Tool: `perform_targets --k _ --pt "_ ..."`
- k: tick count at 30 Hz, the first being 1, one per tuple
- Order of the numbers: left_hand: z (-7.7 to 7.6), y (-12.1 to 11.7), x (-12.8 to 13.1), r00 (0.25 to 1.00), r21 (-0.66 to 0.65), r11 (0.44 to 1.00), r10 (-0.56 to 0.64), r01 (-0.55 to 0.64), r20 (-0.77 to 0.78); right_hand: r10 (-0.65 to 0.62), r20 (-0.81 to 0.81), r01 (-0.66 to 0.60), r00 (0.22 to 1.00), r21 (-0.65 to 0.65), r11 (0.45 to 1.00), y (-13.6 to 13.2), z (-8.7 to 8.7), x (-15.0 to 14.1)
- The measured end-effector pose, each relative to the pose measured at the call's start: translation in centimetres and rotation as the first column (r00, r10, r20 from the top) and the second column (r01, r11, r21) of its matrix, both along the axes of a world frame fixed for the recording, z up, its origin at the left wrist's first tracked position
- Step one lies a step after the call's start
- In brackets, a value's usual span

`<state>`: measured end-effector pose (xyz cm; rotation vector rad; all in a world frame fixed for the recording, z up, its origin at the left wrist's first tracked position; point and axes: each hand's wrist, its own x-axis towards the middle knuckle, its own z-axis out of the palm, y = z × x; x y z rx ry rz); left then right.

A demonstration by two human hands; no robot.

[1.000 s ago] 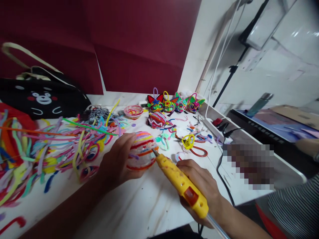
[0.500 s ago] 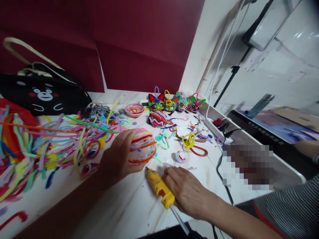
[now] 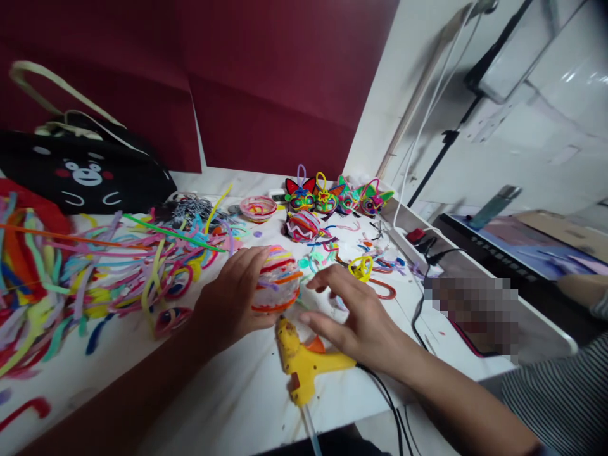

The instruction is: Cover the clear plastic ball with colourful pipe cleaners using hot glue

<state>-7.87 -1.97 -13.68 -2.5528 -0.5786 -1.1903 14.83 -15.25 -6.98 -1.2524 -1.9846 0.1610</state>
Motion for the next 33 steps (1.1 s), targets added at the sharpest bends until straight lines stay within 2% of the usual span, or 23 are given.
perform_targets --k 2,4,10,20,24,28,33 --pt "0.2 -0.1 0.1 1.000 0.047 0.999 0.002 -0.001 -0.016 -0.011 -0.034 0.014 0.999 0.071 0.997 1.3 0.0 -1.1" --pt "0.3 -0.2 0.2 1.000 0.076 0.997 -0.001 0.002 -0.014 -0.001 -0.035 0.004 0.999 0.082 0.997 2.4 -0.2 -2.2" --pt "0.0 -0.4 0.5 1.000 0.060 0.998 -0.021 0.021 -0.005 -0.021 0.053 0.012 0.998 0.169 0.985 4.0 -0.6 -3.2" --pt "0.6 -0.7 0.2 0.999 0.110 0.993 -0.029 0.032 -0.025 -0.069 -0.043 0.074 0.997 0.110 0.991 4.6 -1.0 -2.6" --pt "0.5 -0.7 0.1 0.999 0.107 0.994 -0.028 0.030 -0.020 -0.018 -0.155 0.033 0.988 0.097 0.995 5.0 -1.3 -2.3" --pt "0.4 -0.8 0.0 0.999 0.078 0.996 -0.034 0.035 -0.009 0.028 -0.348 -0.013 0.937 0.046 0.999 5.6 -1.8 -2.1" --pt "0.6 -1.1 0.0 0.999 0.024 0.999 -0.036 0.036 -0.003 -0.075 -0.522 0.023 0.850 -0.106 0.994 5.9 -2.1 -2.2"
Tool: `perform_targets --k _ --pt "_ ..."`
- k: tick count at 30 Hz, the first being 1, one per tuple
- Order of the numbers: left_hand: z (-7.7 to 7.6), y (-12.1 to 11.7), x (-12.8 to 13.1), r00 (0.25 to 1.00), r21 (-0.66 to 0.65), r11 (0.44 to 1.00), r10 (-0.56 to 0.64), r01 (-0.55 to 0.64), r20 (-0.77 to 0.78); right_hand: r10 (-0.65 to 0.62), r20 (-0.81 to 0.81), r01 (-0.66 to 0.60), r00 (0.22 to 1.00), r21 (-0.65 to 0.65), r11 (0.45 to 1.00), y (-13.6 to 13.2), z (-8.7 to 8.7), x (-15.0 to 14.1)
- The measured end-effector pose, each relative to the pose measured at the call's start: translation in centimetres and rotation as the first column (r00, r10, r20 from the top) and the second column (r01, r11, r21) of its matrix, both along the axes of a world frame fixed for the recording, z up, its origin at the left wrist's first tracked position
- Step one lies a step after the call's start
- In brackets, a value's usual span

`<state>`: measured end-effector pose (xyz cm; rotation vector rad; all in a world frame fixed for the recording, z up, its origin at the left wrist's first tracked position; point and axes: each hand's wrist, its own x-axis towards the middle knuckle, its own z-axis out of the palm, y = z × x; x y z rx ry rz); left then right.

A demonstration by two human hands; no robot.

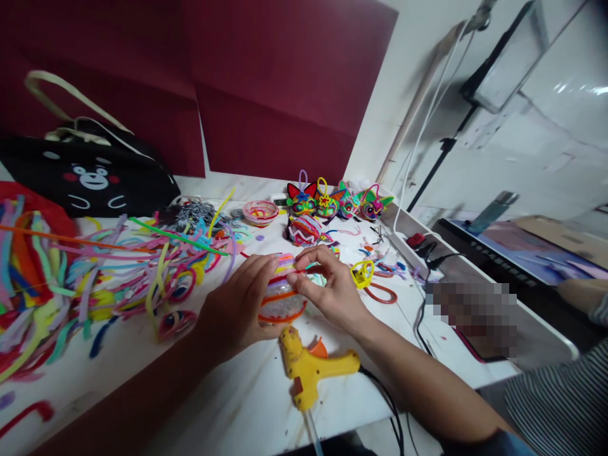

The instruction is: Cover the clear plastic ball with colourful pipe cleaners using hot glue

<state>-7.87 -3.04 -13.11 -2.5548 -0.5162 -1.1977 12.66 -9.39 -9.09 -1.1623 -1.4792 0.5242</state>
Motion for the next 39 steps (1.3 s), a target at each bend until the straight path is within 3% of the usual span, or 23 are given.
perform_targets --k 3,6,11,15,22,28,33,39 --pt "0.1 -0.2 0.0 1.000 -0.009 1.000 0.000 0.000 0.006 -0.032 -0.091 0.019 0.995 -0.134 0.991 -0.1 0.3 -0.1" --pt "-0.1 -0.2 0.0 1.000 -0.035 0.999 0.002 -0.001 0.019 0.016 -0.229 -0.078 0.973 -0.265 0.961 -0.1 0.6 -0.1" --pt "-0.9 -0.2 0.1 0.991 -0.120 0.993 0.035 -0.019 0.133 0.039 -0.383 -0.183 0.923 -0.347 0.920 0.0 1.1 0.1" --pt "-0.5 -0.3 0.1 0.984 -0.182 0.983 0.055 -0.023 0.171 0.039 -0.469 -0.227 0.882 -0.352 0.908 0.2 1.1 0.4" --pt "0.3 -0.4 -0.2 0.980 -0.156 0.988 0.040 -0.009 0.196 0.066 -0.559 -0.275 0.827 -0.299 0.914 0.3 1.1 0.5" --pt "0.1 0.3 -0.1 0.980 -0.039 0.995 -0.089 0.097 0.178 0.079 -0.611 -0.303 0.788 -0.273 0.913 0.3 0.9 0.4" --pt "-0.2 0.6 0.0 0.953 -0.064 0.977 -0.185 0.206 0.242 0.079 -0.634 -0.312 0.769 -0.265 0.912 0.2 1.0 0.3" --pt "0.0 0.9 -0.7 0.924 0.016 0.951 -0.303 0.308 0.234 0.131 -0.642 -0.352 0.755 -0.229 0.907 0.2 0.8 0.5"
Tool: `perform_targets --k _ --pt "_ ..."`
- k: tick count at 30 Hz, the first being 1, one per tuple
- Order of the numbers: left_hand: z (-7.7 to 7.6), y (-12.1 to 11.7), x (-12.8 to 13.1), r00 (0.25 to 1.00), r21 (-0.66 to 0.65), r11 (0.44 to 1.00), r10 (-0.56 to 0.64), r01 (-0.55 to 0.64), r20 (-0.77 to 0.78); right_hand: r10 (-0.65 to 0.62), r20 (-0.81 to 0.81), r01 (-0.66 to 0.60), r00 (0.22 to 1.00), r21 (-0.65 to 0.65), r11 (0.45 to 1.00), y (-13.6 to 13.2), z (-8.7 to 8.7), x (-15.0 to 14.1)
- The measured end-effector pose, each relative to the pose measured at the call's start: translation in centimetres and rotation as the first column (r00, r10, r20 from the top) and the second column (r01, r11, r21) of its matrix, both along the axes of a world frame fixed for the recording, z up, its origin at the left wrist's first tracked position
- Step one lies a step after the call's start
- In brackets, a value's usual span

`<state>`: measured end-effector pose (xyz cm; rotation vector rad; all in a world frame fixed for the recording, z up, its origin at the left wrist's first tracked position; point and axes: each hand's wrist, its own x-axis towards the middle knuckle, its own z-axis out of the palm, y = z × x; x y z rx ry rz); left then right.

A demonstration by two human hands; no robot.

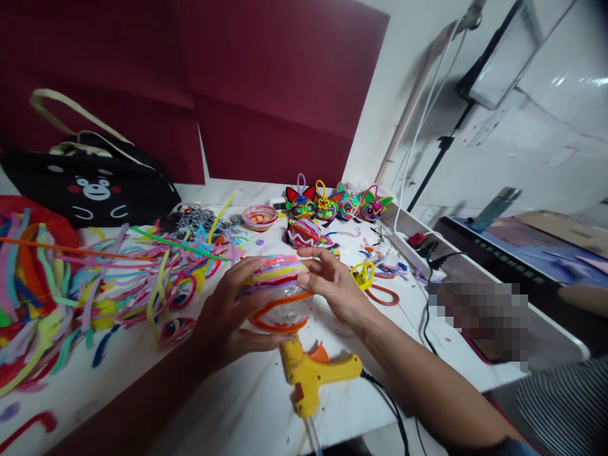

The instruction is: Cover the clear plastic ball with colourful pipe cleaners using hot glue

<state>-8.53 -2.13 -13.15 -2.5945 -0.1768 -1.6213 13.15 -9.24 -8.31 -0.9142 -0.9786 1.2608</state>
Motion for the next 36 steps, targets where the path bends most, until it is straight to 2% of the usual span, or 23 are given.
perform_targets --k 6,8,13,16,22,27,36 --pt "0.3 0.6 -0.9 0.997 0.028 0.999 -0.045 0.043 0.063 0.054 -0.016 -0.053 0.998 0.099 0.994 0.1 -0.7 0.4" --pt "0.4 0.4 -1.1 0.997 0.032 0.999 -0.023 0.021 0.077 0.075 -0.027 -0.072 0.997 0.121 0.990 0.2 -0.9 0.5" --pt "1.0 -0.8 -0.6 0.996 0.091 0.992 0.090 -0.088 -0.014 0.082 -0.015 -0.079 0.997 0.148 0.986 0.2 -1.2 0.5" --pt "1.3 -1.2 -0.2 0.993 0.073 0.991 0.110 -0.108 -0.037 0.070 0.017 -0.071 0.997 0.160 0.985 0.2 -1.2 0.5" --pt "1.1 -0.9 -0.2 0.991 0.080 0.993 0.097 -0.090 -0.092 0.031 0.082 -0.042 0.996 0.143 0.989 0.1 -0.9 0.6" --pt "1.0 -0.8 -0.3 0.986 0.084 0.989 0.129 -0.120 -0.110 0.024 0.121 -0.039 0.992 0.123 0.992 -0.1 -0.5 0.5" --pt "1.4 0.2 -1.4 0.979 0.207 0.968 0.172 -0.146 -0.113 0.000 0.184 -0.031 0.983 0.165 0.986 -0.7 0.5 0.2"
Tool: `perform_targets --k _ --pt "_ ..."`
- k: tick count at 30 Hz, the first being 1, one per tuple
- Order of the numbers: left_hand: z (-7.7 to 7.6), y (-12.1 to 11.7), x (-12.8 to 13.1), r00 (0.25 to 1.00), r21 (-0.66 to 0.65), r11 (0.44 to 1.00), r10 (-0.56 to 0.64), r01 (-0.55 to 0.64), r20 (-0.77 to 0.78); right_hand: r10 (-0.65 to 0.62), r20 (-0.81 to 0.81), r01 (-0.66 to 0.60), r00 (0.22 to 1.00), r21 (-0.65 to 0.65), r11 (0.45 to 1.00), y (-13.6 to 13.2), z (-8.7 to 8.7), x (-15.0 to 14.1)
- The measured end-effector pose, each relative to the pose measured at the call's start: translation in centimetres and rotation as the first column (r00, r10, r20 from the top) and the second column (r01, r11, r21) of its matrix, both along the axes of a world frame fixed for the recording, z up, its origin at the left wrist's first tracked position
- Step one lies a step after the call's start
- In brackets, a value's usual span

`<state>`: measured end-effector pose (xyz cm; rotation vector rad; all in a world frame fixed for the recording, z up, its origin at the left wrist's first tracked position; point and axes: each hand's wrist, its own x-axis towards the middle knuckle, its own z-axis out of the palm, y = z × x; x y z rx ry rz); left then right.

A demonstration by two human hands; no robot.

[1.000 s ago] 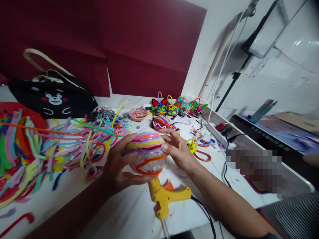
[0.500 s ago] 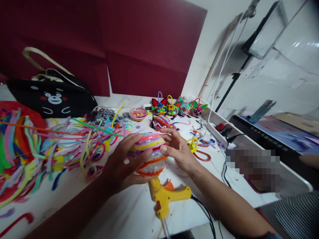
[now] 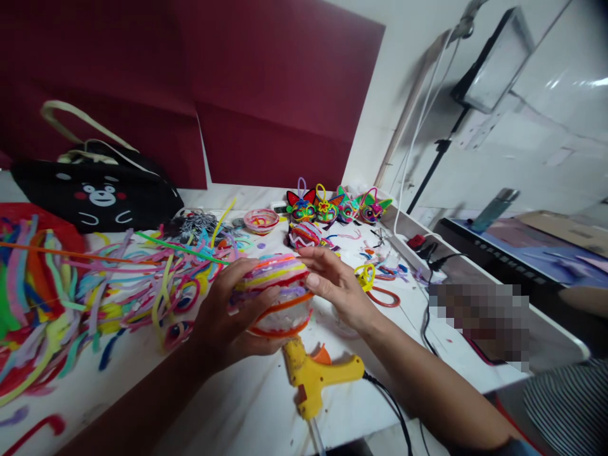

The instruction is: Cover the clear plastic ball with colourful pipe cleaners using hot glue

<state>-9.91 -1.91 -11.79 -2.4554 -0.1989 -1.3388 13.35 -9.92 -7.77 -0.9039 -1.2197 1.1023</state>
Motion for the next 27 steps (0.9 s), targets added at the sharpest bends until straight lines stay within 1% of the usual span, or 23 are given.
perform_targets --k 2,5,7,9,11,12,13,14,15,17,19,21,24,25,27 --pt "0.1 -0.1 0.1 1.000 0.005 1.000 0.006 -0.006 0.029 -0.010 0.043 0.009 0.999 0.014 1.000 -0.2 0.2 0.1" --pt "0.4 -0.4 0.7 0.989 -0.014 1.000 0.012 -0.010 0.150 -0.037 0.132 0.030 0.990 0.057 0.998 -0.7 0.8 0.5" --pt "0.6 -0.6 1.0 0.982 -0.025 0.999 0.031 -0.027 0.187 -0.099 0.243 0.067 0.965 0.134 0.989 -1.5 1.4 0.8" --pt "0.8 -0.7 1.1 0.984 -0.005 0.999 0.037 -0.037 0.174 -0.210 0.371 0.106 0.904 0.281 0.954 -2.5 2.0 1.1" --pt "0.8 -0.7 1.1 0.984 -0.001 0.999 0.047 -0.048 0.169 -0.342 0.462 0.120 0.818 0.445 0.887 -3.7 2.4 1.4" --pt "0.8 -0.7 1.0 0.984 0.002 0.998 0.053 -0.055 0.173 -0.387 0.496 0.108 0.777 0.501 0.859 -4.5 2.5 1.6" --pt "0.8 -0.6 1.0 0.982 0.007 0.998 0.059 -0.061 0.180 -0.406 0.539 0.081 0.738 0.526 0.847 -5.2 2.5 1.8" --pt "0.7 -0.6 0.9 0.980 0.010 0.998 0.060 -0.063 0.191 -0.395 0.599 0.039 0.697 0.519 0.854 -6.0 2.3 1.9" --pt "0.6 -0.5 0.9 0.977 0.014 0.998 0.057 -0.061 0.205 -0.352 0.676 -0.019 0.647 0.476 0.879 -6.8 2.1 2.1" --pt "0.4 -0.3 0.8 0.973 0.022 0.999 0.043 -0.049 0.225 -0.207 0.838 -0.134 0.504 0.313 0.940 -8.2 1.3 2.4" --pt "0.3 -0.1 0.7 0.974 0.009 0.999 0.034 -0.037 0.224 -0.065 0.934 -0.204 0.352 0.144 0.968 -9.4 0.2 2.5" --pt "0.1 0.0 0.7 0.977 0.002 1.000 0.025 -0.026 0.212 0.023 0.974 -0.238 0.226 0.033 0.971 -10.0 -1.0 2.3" --pt "0.1 -0.1 0.7 0.979 0.004 0.999 0.031 -0.033 0.202 0.076 0.996 -0.233 0.052 -0.062 0.970 -10.1 -2.5 1.6" --pt "0.1 -0.1 0.7 0.978 0.007 0.999 0.037 -0.039 0.204 0.084 0.996 -0.227 0.006 -0.080 0.971 -10.0 -2.8 1.4" --pt "0.2 -0.2 0.7 0.977 0.029 0.999 0.029 -0.036 0.210 0.090 0.995 -0.227 -0.053 -0.100 0.969 -9.6 -3.3 0.8"
